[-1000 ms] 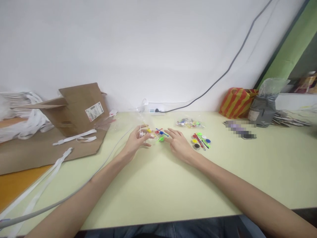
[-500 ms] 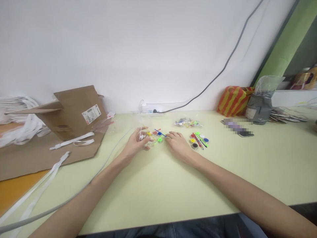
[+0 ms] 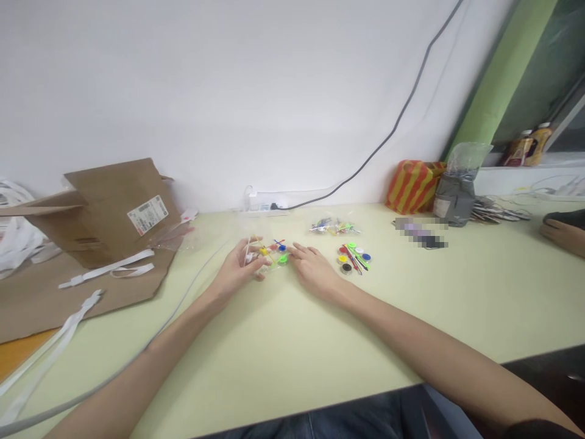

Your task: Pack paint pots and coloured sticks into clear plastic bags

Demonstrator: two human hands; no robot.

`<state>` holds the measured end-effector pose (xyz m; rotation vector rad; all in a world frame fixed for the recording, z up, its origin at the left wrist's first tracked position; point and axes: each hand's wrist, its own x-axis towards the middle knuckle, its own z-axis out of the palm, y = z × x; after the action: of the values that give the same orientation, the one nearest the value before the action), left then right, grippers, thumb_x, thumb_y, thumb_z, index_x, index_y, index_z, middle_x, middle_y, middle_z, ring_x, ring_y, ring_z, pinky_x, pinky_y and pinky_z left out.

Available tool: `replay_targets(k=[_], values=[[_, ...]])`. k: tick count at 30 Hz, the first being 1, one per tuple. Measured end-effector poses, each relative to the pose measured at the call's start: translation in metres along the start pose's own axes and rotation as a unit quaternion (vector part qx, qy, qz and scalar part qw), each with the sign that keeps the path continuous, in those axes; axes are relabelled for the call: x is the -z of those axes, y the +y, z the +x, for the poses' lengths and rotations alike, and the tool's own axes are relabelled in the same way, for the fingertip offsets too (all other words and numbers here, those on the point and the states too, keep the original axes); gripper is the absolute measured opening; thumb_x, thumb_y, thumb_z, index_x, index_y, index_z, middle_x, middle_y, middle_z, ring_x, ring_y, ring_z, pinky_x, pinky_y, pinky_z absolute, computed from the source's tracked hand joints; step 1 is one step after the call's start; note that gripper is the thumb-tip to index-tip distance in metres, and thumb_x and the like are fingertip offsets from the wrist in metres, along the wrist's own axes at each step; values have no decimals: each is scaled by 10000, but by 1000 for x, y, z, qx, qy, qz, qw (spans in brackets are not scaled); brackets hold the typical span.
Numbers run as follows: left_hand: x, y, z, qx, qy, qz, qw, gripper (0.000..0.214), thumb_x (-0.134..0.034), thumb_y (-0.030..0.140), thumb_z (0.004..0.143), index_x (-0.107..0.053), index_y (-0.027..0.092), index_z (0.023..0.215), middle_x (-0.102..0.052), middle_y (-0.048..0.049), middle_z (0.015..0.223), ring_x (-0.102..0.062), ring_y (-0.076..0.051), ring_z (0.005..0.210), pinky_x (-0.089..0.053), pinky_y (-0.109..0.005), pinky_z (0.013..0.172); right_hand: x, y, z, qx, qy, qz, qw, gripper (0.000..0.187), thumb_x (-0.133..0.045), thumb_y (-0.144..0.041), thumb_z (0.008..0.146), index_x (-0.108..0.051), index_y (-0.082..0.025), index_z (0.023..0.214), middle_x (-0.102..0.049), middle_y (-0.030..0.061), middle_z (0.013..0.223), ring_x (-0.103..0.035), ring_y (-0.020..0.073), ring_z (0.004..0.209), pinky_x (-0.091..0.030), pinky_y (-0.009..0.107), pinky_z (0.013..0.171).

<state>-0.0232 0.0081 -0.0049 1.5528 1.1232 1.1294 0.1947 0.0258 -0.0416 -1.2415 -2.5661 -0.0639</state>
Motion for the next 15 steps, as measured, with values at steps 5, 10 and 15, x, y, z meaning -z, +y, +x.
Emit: replay_targets(k=[5, 10, 15], values=[[1, -4, 2, -7, -4, 3, 1000, 667, -791, 453, 757, -501, 233, 1317, -604, -88, 1150, -662, -254, 981, -604, -325, 639, 4, -2, -1, -22, 7, 21, 1000, 561, -342, -44, 919, -489, -56, 1460, -413, 132, 1575, -294, 265, 1499, -255, 455, 1206], [0, -1, 0, -5, -9, 0, 1000, 674, -797, 450, 753, -500, 234, 1318, -603, -79, 1123, -660, -246, 966, -606, -330, 650, 6, 0, 0, -38, 36, 30, 998, 573, -358, -45, 903, -483, -22, 1462, -434, 164, 1555, -334, 265, 1479, -286, 422, 1204], [-1, 1, -2, -1, -19, 2, 1000, 683, -800, 435, 748, -487, 223, 1316, -614, -69, 1064, -656, -213, 883, -579, -280, 583, 4, 9, 1, -59, 89, 78, 991, 625, -362, -28, 867, -461, -34, 1485, -428, 165, 1557, -426, 241, 1428, -343, 373, 1194]])
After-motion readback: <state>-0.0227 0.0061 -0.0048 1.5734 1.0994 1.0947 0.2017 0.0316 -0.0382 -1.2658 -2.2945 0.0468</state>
